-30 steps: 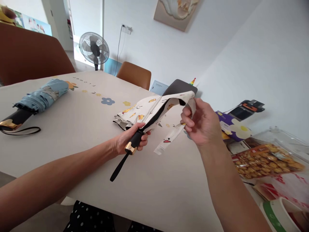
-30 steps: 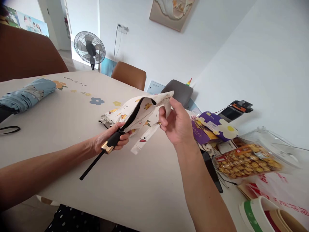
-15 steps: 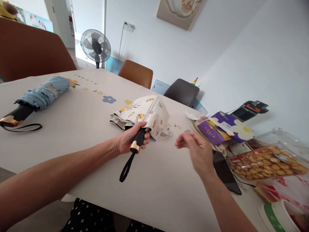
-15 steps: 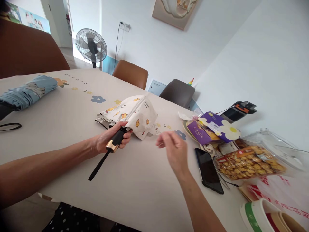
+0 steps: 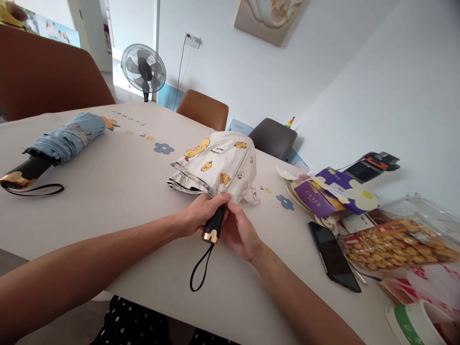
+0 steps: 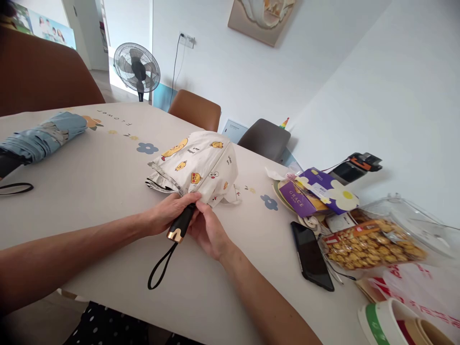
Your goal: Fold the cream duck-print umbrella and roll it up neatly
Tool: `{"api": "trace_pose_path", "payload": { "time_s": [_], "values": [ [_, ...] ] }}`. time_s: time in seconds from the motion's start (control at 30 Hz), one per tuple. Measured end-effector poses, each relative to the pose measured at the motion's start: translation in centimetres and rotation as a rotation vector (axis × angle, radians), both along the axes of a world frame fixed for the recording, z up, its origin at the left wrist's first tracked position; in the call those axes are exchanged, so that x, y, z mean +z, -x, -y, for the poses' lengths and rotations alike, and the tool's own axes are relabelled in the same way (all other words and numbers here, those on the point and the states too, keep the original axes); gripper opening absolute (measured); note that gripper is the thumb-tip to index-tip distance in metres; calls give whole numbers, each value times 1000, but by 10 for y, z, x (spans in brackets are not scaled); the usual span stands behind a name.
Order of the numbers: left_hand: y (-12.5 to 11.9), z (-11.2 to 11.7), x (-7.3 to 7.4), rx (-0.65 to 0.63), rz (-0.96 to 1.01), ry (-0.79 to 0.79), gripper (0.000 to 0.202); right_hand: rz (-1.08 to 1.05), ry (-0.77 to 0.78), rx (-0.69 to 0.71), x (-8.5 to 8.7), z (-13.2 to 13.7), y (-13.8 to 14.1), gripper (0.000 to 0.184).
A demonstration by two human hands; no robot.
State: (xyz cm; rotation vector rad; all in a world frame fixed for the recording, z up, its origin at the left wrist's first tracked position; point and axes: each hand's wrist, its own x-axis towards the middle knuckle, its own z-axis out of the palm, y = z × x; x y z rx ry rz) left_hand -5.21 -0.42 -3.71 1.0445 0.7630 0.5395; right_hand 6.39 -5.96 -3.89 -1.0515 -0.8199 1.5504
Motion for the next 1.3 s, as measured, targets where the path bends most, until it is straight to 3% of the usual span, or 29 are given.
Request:
{"api": "trace_pose_path", "payload": {
  "time_s": [0.17,0.4,0.5,0.7,0.83,0.93,1.03,1.1,1.3],
  "values": [
    [0,-2,2,13,13,72,45,-155,49,23,-8,-2,5,22],
    [1,1,5,36,-42,-92,36,-193,-8,-89,-10,-11,12,30],
    [0,2,2,-13,-66,-178,30,-181,-47,-129,-8,-14,12,35],
    [-3,1,-12,-89,-300,-325,23,-82,-1,-260,-6,-12,13,37],
    [0,2,-7,-178,-207,-412,18,-41,7,-311,-6,-8,11,26],
    [3,4,1,-295,-114,-453,25,-35,99,-237,-3,-6,3,25],
    [4,7,5,-343,-142,-543,33,-67,177,-159,0,-2,-11,28],
    [4,8,6,-278,-184,-621,33,-76,159,-208,1,1,-21,23],
    [1,2,0,170,-311,-813,24,-26,248,-362,2,21,-41,22]
  ]
}}
